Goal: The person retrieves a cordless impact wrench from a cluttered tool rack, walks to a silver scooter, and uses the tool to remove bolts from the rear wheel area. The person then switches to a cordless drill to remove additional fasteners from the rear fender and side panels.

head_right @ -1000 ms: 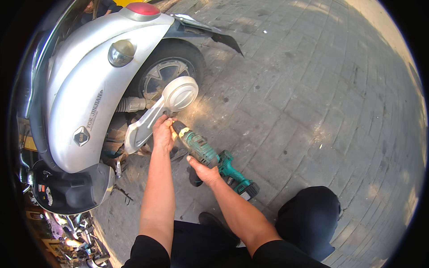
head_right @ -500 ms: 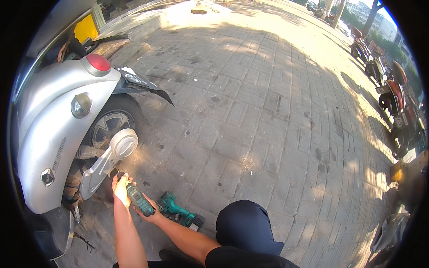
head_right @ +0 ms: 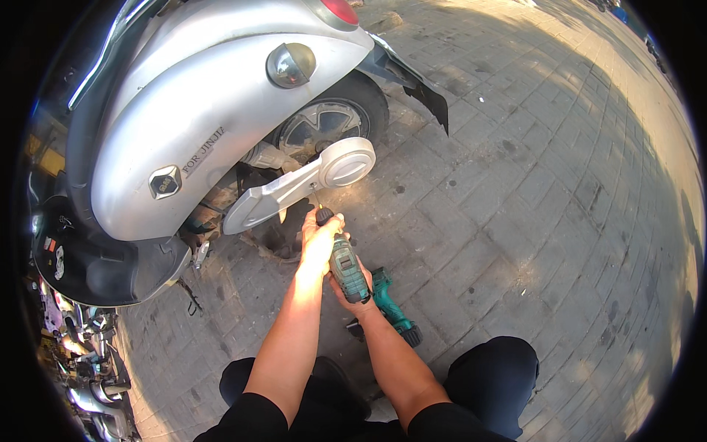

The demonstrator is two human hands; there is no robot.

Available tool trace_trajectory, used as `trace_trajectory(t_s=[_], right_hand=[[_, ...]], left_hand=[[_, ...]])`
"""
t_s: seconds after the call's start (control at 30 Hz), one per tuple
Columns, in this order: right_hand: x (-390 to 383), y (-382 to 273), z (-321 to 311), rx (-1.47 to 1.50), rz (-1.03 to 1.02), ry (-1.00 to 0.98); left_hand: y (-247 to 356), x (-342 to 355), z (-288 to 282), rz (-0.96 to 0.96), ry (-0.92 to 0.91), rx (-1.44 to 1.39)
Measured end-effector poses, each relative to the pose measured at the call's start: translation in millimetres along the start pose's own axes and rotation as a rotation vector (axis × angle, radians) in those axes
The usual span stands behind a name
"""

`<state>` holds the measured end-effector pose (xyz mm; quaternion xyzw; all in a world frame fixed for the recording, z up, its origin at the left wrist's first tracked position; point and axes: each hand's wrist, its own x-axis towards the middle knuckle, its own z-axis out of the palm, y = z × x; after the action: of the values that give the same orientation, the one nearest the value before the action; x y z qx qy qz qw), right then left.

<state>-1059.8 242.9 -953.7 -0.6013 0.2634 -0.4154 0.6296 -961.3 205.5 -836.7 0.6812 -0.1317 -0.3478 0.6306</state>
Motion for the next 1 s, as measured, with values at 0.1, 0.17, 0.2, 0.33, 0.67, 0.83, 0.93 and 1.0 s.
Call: trace_trajectory(t_s=[0.1,0.17,0.2,0.33,0.67,0.83,0.93,1.0], right_hand=[[2,-6,-3,-0.011,-0.019,0.007],[2,-6,-2,-0.053,-0.005,-0.011],[2,-4,-1,-0.063,0.004,-0.017],[-1,3,6,0.006,0.026,-0.016],[4,-15,-4,-0.098,-0.064,-0.054],[5,-22,-2,-0.005,-0.039,-0.002],[6,-25,-5,-0.082,-0.075,-0.016],[6,-25,-6,-0.148,-0.132,-0.008]], left_hand=[[-1,1,0,0.010,0.011,-0.020],[-3,2,0,0.013,0.004,-0.018],[-5,2,0,0.007,0.016,-0.002],[-7,8,2,0.114,0.070,0.189],[-2,-1,-3,-0.001,-0.020,-0.074],[1,-1,-5,-0.044,-0.041,-0.113],[2,-1,-7,-0.047,-0.056,-0.146],[2,1,-8,-0.058,-0.059,-0.142]])
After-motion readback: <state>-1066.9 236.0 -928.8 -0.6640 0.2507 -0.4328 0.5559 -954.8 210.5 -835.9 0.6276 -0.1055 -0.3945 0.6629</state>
